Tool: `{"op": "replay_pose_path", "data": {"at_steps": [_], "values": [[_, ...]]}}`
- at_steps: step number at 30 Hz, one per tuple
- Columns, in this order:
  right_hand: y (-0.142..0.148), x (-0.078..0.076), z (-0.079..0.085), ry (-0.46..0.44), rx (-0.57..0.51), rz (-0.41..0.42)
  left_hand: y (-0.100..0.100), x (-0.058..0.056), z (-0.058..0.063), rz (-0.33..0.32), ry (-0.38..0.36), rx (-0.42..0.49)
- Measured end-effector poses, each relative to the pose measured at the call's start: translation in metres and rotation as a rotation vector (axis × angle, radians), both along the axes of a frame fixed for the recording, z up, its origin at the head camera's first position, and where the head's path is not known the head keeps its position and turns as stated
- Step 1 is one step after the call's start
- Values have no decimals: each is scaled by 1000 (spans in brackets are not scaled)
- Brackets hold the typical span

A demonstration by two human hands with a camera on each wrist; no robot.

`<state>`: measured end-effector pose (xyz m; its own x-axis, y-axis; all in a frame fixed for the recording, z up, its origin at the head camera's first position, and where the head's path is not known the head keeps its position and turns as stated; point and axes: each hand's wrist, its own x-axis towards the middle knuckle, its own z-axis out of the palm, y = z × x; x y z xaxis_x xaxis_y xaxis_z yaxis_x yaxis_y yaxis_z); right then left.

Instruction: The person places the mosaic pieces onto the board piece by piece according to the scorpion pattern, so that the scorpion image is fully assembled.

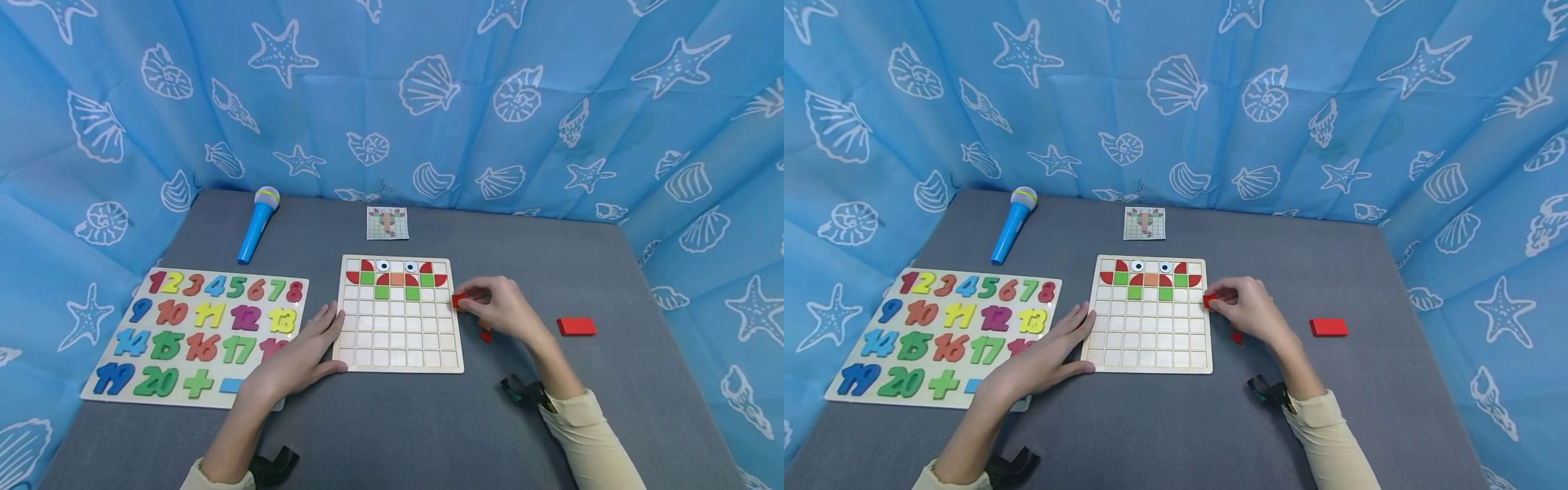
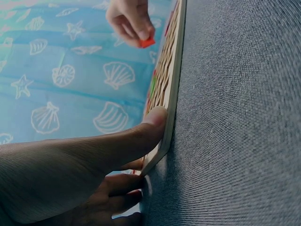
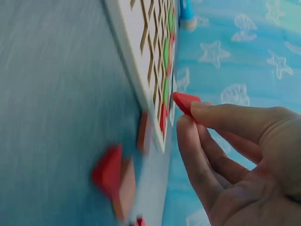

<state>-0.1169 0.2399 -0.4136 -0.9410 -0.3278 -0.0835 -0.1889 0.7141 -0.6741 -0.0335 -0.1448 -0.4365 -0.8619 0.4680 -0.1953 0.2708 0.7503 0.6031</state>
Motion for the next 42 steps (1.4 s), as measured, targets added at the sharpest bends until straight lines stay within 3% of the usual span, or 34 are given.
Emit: {"op": "replay_pose_path", "data": {"at_steps": [9,15,22,24,26,31,34,37,38,42], "values": [[-37,-8,-7,-51,-90,104,2,-1,2,4,-22,-47],[-50,-13,-13,-59,-70,134,-1,-1,-10,-4,34,-4],[-60,-13,-12,-39,-12,160,1,0,3,2,-23,-26],[-63,-13,-11,-34,0,165,1,0,2,3,-19,-27],[-66,-14,-10,-30,8,172,-1,-1,-7,0,10,-23],[-67,-13,-9,-26,12,178,-5,-2,-21,-4,45,11],[-65,-12,-10,-23,1,175,-3,-1,-10,0,5,-15],[-59,-11,-9,-27,-15,160,-2,-3,-15,16,-1,-28],[-57,-10,-10,-25,-23,154,-1,-3,-11,19,-18,-30],[-43,-8,-7,-30,-51,108,-2,-2,-14,12,3,4]]}}
